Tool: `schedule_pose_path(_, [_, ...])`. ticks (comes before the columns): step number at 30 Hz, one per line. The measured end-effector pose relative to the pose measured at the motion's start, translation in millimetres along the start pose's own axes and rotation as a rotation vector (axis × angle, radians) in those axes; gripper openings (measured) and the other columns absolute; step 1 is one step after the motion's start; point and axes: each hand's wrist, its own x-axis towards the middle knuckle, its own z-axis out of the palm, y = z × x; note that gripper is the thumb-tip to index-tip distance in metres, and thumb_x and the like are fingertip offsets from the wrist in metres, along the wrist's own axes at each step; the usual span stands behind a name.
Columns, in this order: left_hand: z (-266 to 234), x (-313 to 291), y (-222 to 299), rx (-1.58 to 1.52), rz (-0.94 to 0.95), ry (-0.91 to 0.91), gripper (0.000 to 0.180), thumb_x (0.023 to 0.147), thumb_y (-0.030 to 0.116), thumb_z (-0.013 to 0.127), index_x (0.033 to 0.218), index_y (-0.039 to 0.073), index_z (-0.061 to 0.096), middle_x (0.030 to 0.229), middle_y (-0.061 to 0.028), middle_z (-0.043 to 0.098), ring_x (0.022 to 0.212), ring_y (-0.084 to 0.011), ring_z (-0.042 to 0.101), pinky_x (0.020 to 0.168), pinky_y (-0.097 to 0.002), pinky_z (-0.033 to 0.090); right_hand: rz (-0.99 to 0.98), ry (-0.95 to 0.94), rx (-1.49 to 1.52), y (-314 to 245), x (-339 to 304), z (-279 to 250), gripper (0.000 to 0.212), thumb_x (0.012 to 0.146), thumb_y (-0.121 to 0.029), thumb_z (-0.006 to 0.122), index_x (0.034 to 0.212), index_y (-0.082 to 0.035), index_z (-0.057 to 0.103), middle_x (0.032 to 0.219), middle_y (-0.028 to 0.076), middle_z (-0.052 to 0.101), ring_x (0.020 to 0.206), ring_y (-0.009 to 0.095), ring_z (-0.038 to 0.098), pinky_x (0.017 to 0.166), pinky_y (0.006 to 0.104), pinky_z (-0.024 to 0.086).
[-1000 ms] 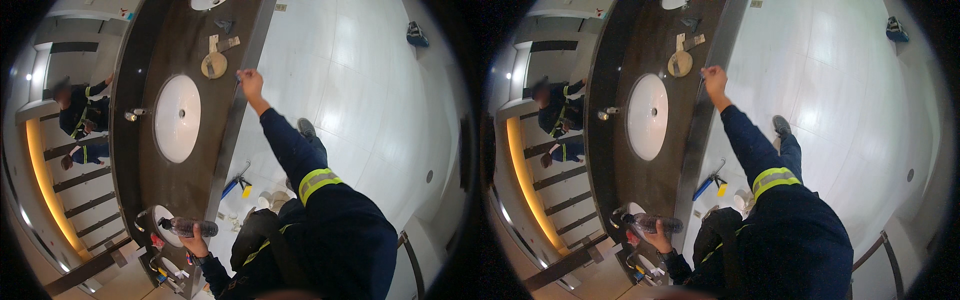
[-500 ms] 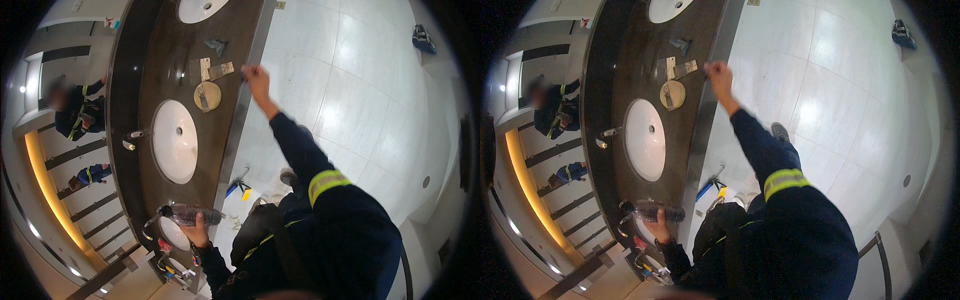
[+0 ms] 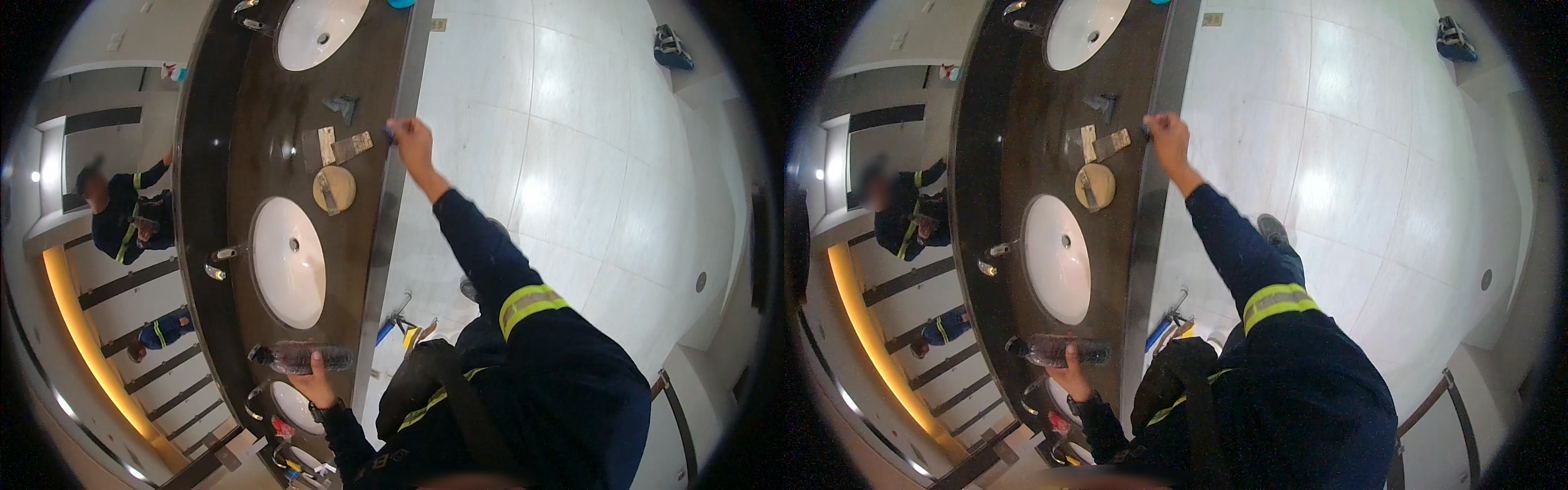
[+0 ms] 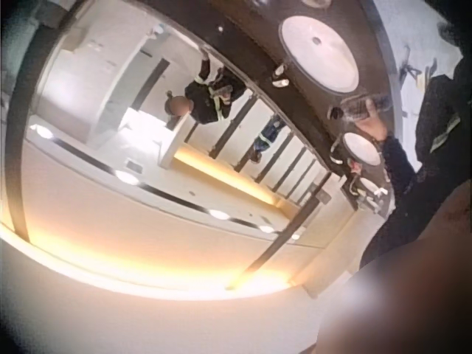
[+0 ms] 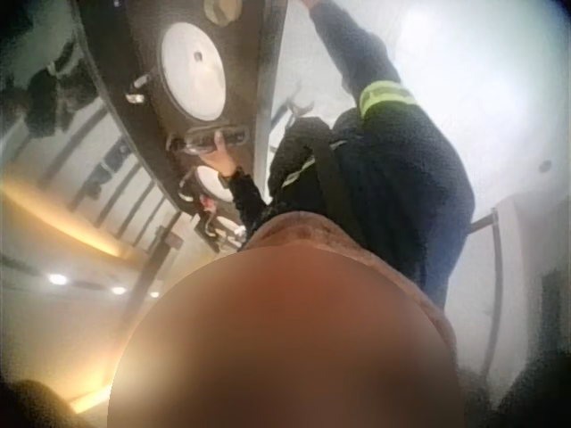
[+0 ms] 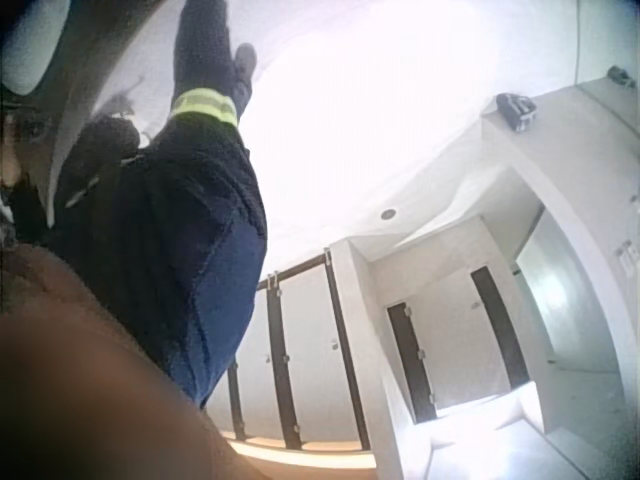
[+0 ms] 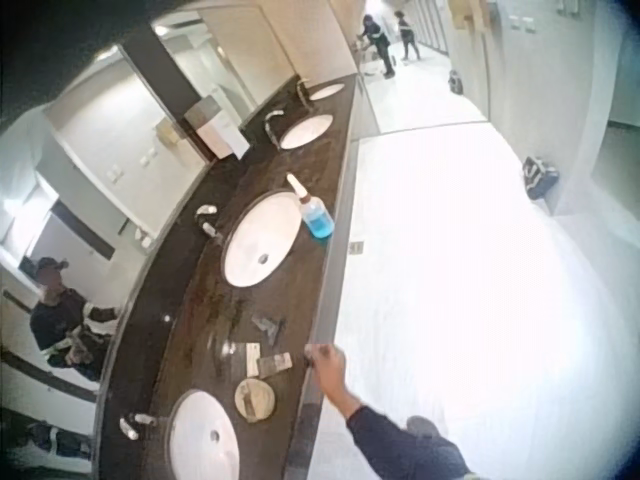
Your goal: The person wipes a bathroom countertop and sink area with a white cloth, then pours liquid from a plastic bottle onto a rag and continues wiping the countertop edge. Tools and containers are visible on the floor.
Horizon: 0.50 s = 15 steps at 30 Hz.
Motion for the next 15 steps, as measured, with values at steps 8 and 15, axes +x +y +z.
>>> schedule_pose_path(8, [71.6,61.7,-31.3,-0.147,0.002,0.056,0.074,0.087,0.016,0.077,0.146,-0.001,0.035,0.137,-0.0161,0.053,0.124,-0.0263,0.055,0.107,-0.0421,0.045,-0.103,-0.047,0.054,-32.4,215.8,-5.1,0.033,0.087,-0.029,0.078,0.088,0.003,0.069,0.071,0.010,0.068,0.059,0.016,0.065,0.055,0.0313,0.051])
schedule_pose_path(15, [121.9,86.5,-43.2,-0.165,0.023,0.089,0.063,0.086,0.008,0.079,0.138,-0.001,0.045,0.134,-0.0132,0.055,0.121,-0.0232,0.054,0.110,-0.0377,0.039,-0.023,-0.100,0.066,4.7,86.1,-6.8,0.029,0.089,-0.028,0.077,0.088,-0.001,0.067,0.075,0.006,0.067,0.063,0.013,0.060,0.058,0.0304,0.048])
